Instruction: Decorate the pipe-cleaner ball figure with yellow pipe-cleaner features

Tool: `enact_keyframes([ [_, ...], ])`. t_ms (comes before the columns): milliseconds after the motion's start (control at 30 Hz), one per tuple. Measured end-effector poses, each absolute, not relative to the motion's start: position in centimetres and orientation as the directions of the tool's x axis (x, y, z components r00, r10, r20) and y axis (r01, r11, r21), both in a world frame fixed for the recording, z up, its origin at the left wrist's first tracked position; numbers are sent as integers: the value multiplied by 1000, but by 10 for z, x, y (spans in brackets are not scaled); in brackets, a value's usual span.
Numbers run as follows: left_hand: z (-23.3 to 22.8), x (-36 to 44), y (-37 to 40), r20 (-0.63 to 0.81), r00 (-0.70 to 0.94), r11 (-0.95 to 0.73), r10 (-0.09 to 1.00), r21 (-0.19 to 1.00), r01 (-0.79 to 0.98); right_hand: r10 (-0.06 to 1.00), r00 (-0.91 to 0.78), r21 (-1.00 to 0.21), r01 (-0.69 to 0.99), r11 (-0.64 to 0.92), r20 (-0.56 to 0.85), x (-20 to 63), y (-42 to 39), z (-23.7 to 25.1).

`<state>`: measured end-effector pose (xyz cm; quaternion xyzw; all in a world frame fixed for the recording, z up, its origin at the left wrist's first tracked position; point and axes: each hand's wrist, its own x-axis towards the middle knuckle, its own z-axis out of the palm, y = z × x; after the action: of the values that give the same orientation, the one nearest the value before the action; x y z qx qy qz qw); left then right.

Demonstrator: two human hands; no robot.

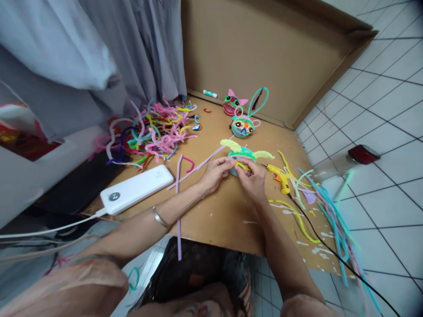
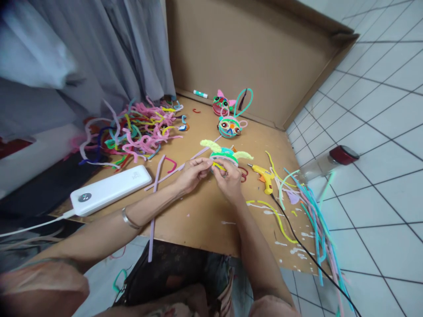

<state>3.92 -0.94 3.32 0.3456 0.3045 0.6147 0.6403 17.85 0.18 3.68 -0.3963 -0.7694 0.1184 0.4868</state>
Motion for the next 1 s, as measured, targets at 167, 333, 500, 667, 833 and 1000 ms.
enact_keyframes([
  [167, 34, 40, -11, 46, 35, -18, 998, 815, -579, 670, -207, -490, 537, 687, 713, 178, 0, 38],
  [333, 34, 45, -14, 1, -12, -8, 1000, 765, -643, 596, -222, -337, 652, 679, 772, 178, -2, 34],
  [500, 31, 51, -17, -78, -20, 42, 997, 712, -701, 503, -282, -128, 762, 635, 817, 172, -9, 26],
  [667, 28, 52, -18, -42, -22, 16, 999, 729, -684, 451, -303, -74, 758, 648, 839, 170, -10, 27],
  [833, 33, 41, -11, 52, 27, -31, 998, 854, -519, 495, -324, -191, 650, 736, 806, 180, -2, 40],
  [1000, 43, 27, -3, 139, 146, -75, 980, 923, -376, 503, -366, -250, 556, 793, 783, 187, -2, 53],
])
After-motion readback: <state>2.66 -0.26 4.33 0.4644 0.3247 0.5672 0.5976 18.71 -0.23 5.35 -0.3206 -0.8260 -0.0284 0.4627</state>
